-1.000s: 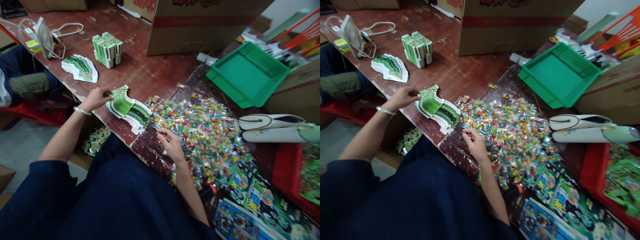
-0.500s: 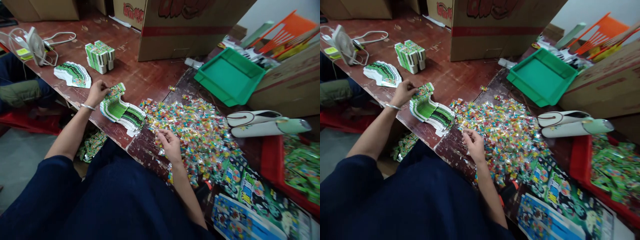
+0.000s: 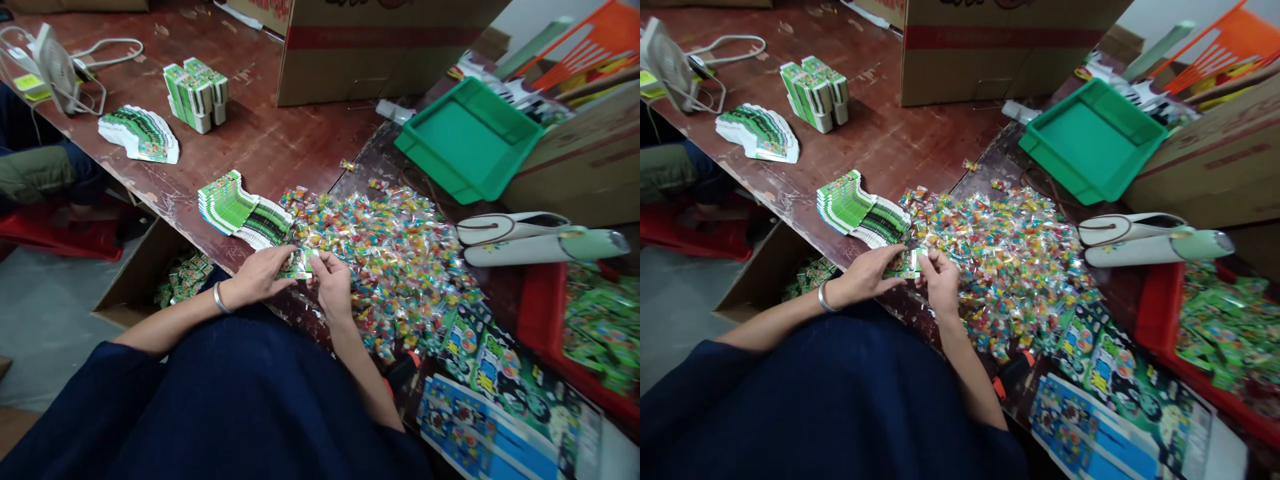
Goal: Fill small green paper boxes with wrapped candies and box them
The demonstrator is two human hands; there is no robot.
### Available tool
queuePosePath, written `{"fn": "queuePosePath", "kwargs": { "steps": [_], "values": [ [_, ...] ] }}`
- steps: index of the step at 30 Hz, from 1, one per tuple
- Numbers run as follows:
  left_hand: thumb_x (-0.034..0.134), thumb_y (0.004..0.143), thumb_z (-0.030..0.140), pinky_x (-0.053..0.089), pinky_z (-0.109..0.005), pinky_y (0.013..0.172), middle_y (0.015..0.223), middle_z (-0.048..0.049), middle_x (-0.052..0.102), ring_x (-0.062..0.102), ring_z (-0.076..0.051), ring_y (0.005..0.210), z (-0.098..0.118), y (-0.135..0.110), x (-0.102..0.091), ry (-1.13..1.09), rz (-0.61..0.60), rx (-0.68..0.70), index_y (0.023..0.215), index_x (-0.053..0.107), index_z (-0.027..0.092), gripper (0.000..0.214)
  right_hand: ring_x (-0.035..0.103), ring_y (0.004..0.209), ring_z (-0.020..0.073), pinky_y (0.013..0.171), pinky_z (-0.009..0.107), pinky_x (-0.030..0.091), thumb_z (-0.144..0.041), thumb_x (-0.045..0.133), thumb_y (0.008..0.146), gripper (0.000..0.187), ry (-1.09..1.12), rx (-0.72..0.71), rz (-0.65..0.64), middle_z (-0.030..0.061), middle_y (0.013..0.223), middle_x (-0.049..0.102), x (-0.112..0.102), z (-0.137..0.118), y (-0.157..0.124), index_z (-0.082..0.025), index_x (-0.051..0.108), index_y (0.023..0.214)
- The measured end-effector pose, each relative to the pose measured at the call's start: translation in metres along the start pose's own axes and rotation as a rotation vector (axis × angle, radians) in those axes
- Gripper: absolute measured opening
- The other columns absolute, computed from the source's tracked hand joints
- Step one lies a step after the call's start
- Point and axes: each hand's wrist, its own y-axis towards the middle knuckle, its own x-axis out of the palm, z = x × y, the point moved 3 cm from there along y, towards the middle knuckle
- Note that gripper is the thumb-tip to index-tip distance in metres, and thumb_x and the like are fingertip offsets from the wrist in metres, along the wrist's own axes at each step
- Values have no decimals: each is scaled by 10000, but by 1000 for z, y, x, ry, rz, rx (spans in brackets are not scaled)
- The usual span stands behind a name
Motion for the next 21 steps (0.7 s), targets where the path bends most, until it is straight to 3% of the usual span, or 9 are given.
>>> {"fn": "queuePosePath", "kwargs": {
  "steps": [4,7,10,14,16,19,21],
  "values": [
    [793,898,489,551,-482,1055,1417,-172,689,684,-324,1254,-8,5,8,-454,-95,-160,1433,615,210,629,654,558,190,483,334,539,-736,599,930,543,-63,-150,-57,19,745,706,-1,2,-19,-253,723,1145],
    [795,894,491,574,-418,955,1258,-136,755,719,-277,1116,-8,9,7,-726,-175,-244,1314,715,190,524,687,623,196,596,362,580,-665,623,957,534,-227,-241,-199,30,857,749,0,3,-28,-281,673,1324],
    [825,862,488,564,-338,784,981,-83,778,704,-210,864,-5,9,5,-858,-254,-308,1185,784,178,450,664,582,176,606,336,560,-625,668,948,459,-319,-274,-260,-20,752,713,-4,1,-26,-284,657,1255],
    [860,822,456,511,-284,677,832,-41,745,647,-168,736,0,6,7,-916,-385,-324,1090,807,181,387,584,485,136,499,271,477,-621,706,924,370,-311,-196,-355,-55,614,633,-10,-6,-19,-263,613,917],
    [853,821,482,494,-269,653,794,-27,729,620,-147,687,-3,6,9,-904,-356,-352,997,804,165,366,566,469,129,478,259,459,-614,716,918,383,-282,-165,-302,-54,597,625,-12,-9,-16,-258,590,860],
    [826,830,539,520,-288,691,806,-30,734,634,-154,709,-12,9,11,-867,-166,-402,907,787,152,397,652,609,155,577,279,536,-583,791,863,389,-222,-226,-47,-21,751,707,-16,-11,-14,-255,640,1007],
    [830,823,534,549,-316,760,857,-41,749,663,-173,778,-16,11,15,-836,-34,-410,902,784,159,386,701,765,185,692,308,586,-563,830,827,423,-226,-254,18,10,891,745,-12,-6,-14,-254,669,1067]
  ]
}}
